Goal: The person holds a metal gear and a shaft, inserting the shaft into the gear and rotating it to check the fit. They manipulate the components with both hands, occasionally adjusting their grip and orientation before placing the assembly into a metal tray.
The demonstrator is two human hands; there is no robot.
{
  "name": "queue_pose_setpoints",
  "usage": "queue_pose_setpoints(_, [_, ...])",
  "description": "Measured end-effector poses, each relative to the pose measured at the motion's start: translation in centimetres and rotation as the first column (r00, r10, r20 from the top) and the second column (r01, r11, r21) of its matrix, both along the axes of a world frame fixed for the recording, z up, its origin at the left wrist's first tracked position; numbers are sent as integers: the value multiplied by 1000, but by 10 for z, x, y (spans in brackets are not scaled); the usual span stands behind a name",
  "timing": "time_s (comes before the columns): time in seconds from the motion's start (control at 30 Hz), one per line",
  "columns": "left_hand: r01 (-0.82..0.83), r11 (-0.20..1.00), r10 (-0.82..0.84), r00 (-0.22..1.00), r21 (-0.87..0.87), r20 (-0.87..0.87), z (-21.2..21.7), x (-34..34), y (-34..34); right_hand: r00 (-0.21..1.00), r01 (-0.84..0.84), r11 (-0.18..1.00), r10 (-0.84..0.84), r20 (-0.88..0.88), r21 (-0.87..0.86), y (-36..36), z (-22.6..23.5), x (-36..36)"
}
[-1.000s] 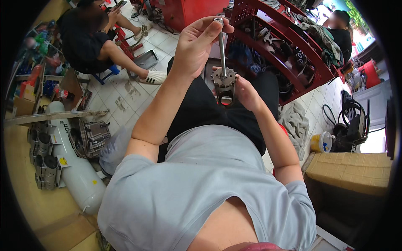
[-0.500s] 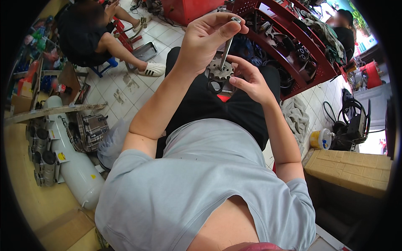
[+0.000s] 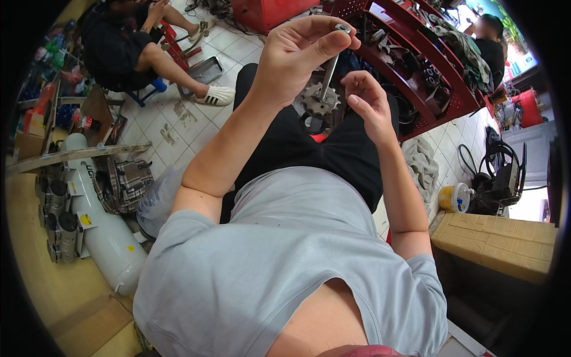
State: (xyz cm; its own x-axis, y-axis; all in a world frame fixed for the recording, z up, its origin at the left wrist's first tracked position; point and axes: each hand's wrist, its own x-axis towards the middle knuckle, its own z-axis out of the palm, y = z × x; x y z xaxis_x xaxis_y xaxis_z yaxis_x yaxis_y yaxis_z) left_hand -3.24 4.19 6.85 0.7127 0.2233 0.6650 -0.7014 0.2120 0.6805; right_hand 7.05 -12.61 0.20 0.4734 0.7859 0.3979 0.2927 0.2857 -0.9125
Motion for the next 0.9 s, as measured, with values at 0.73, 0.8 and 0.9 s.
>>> queue_pose_setpoints(0.73, [-51, 998, 51, 999, -32, -16, -2, 2, 3, 926, 177, 949, -71, 372, -260, -1, 23, -16])
queue_pose_setpoints(0.8, [-72, 997, 71, 997, -35, -25, -1, 1, 2, 884, 251, 925, -98, 458, -286, -4, 31, -20])
queue_pose_setpoints(0.9, [-85, 996, 84, 996, -36, -33, -1, 2, 2, 852, 312, 868, -76, 517, -386, -10, 48, -31])
